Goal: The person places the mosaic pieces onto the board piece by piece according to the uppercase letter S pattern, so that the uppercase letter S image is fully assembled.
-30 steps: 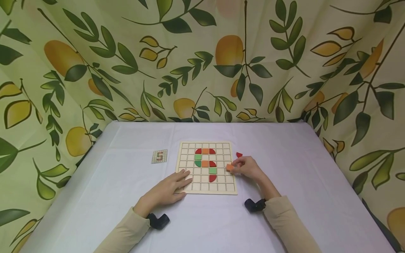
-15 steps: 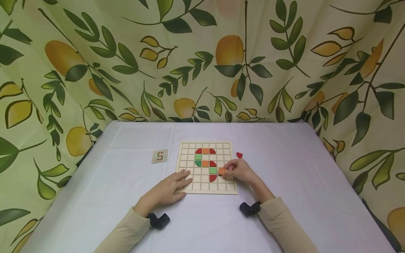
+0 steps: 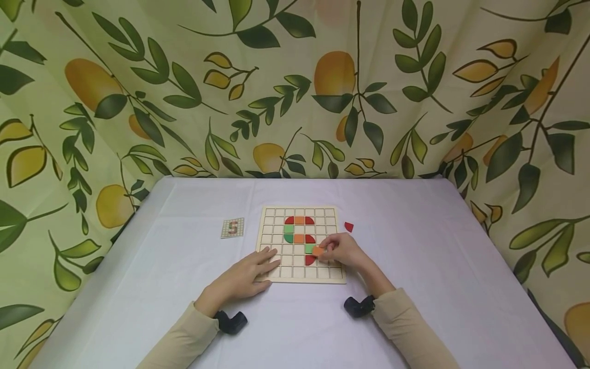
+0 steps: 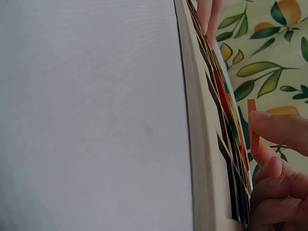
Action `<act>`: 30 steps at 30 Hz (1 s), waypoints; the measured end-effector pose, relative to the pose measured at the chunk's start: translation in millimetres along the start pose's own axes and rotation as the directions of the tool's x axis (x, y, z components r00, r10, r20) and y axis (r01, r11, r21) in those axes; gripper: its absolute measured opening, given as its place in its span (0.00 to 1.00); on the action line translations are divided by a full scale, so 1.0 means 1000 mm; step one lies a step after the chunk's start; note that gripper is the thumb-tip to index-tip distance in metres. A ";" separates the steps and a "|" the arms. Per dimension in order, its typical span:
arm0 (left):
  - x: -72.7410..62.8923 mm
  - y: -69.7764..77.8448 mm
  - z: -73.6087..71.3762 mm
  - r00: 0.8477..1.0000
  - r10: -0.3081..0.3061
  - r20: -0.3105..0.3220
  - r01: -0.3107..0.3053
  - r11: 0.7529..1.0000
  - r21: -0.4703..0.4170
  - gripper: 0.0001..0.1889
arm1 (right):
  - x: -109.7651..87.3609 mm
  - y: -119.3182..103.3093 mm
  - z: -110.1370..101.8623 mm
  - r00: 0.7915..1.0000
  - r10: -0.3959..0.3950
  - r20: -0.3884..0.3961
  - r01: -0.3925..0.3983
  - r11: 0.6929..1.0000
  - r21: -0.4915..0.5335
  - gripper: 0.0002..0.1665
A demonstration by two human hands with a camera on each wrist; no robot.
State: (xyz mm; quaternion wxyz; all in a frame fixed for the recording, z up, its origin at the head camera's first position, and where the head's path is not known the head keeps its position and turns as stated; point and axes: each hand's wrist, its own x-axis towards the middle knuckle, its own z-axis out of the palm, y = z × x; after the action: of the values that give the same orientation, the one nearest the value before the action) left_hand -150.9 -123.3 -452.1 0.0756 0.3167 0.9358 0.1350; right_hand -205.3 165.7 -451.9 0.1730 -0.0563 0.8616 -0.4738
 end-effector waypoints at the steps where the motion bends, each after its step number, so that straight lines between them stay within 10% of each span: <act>1: 0.000 0.000 0.000 1.000 0.000 -0.001 0.000 1.000 0.000 0.26 | 0.000 -0.001 0.000 1.000 0.001 0.002 -0.001 1.000 0.001 0.19; 30: 0.000 0.001 -0.001 1.000 -0.002 0.005 0.002 1.000 -0.007 0.27 | 0.001 -0.010 0.021 0.990 -0.132 0.050 0.133 0.991 -0.021 0.15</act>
State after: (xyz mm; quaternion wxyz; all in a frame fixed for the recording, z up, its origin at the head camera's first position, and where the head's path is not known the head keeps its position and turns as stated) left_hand -150.9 -122.6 -450.6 0.0795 0.3158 0.9355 0.1375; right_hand -199.2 143.3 -454.4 0.1613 -0.1269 0.8574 -0.4720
